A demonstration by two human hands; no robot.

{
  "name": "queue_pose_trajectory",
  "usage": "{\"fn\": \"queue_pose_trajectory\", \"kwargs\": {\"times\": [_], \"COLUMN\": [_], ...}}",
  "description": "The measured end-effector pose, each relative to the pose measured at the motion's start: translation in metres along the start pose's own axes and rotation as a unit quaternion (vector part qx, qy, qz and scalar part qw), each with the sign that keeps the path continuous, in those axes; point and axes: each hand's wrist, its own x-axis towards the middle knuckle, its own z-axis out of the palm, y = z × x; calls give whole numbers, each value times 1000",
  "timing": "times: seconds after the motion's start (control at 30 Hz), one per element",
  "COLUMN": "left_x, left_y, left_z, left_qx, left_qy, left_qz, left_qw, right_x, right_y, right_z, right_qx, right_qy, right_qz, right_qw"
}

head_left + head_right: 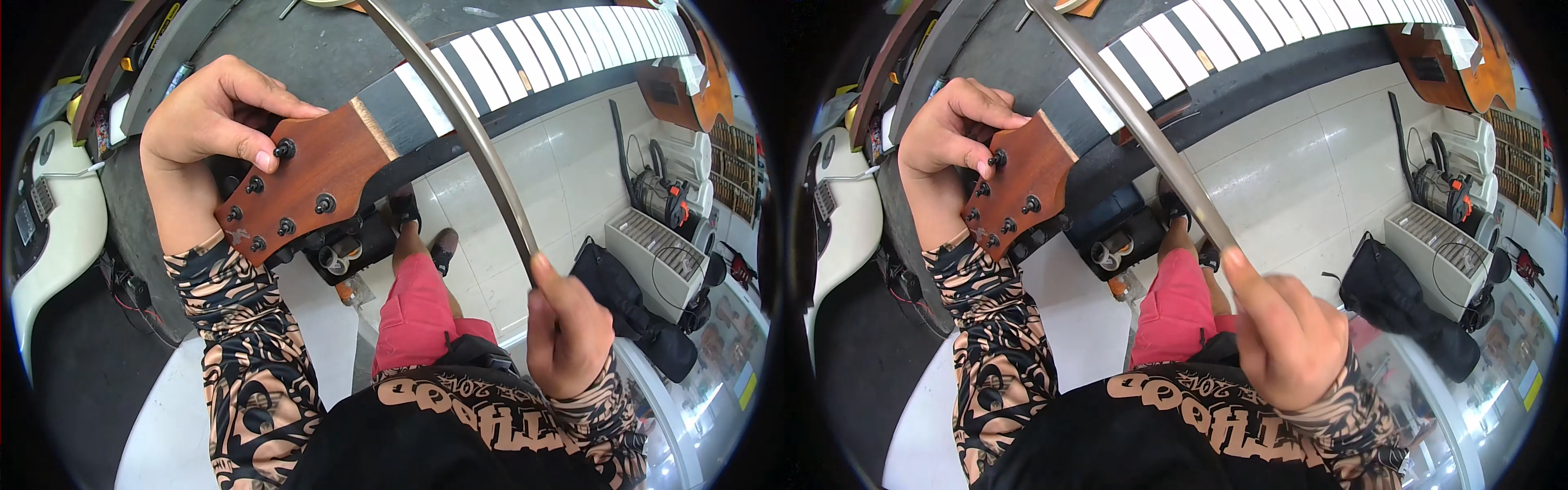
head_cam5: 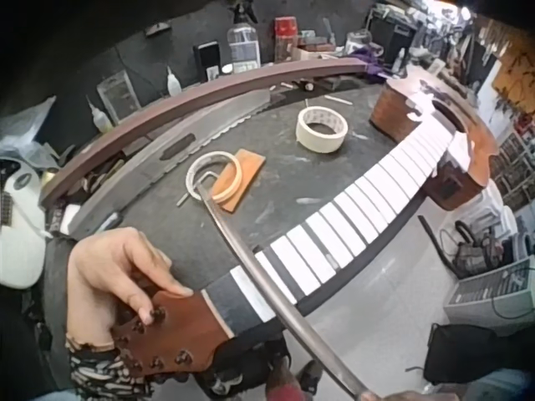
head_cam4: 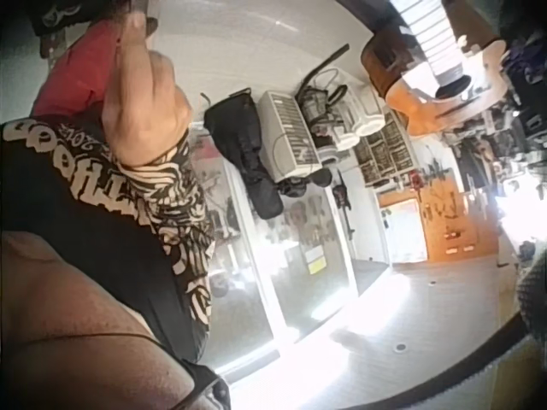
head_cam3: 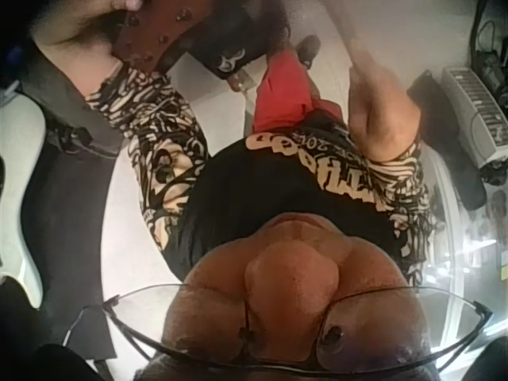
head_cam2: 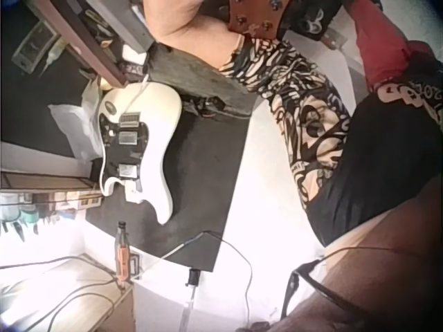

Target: The person uses a file to smooth the surface of a guitar neck. They hold the headstock with one hand while moving the file back and forth along the fretboard.

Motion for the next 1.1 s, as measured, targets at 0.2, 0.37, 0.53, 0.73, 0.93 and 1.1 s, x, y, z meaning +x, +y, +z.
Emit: {"fn": "queue_pose_trajectory", "kwargs": {"times": [0.2, 0.37, 0.53, 0.73, 0.93, 1.1], "left_x": [8, 0, 1, 6, 2, 3], "left_y": [7, -3, -2, 3, -8, -1], "left_z": [-1, 1, 1, -1, -4, -1], "left_qx": [25, 1, -5, 25, 10, 0], "left_qy": [-8, -2, 1, -3, -2, -2], "left_qz": [16, 1, -7, 20, 8, 4], "left_qw": [1000, 1000, 1000, 999, 1000, 1000], "right_x": [-87, 8, 15, -85, 29, -20], "right_y": [11, 2, -1, 18, -9, 7], "right_z": [-9, 1, 6, -7, 3, 3], "right_qx": [-25, -12, -5, -54, -34, -60], "right_qy": [-15, -10, 17, -1, 3, 17], "right_qz": [14, 3, 0, -18, 15, -25], "right_qw": [999, 1000, 1000, 998, 999, 998]}}
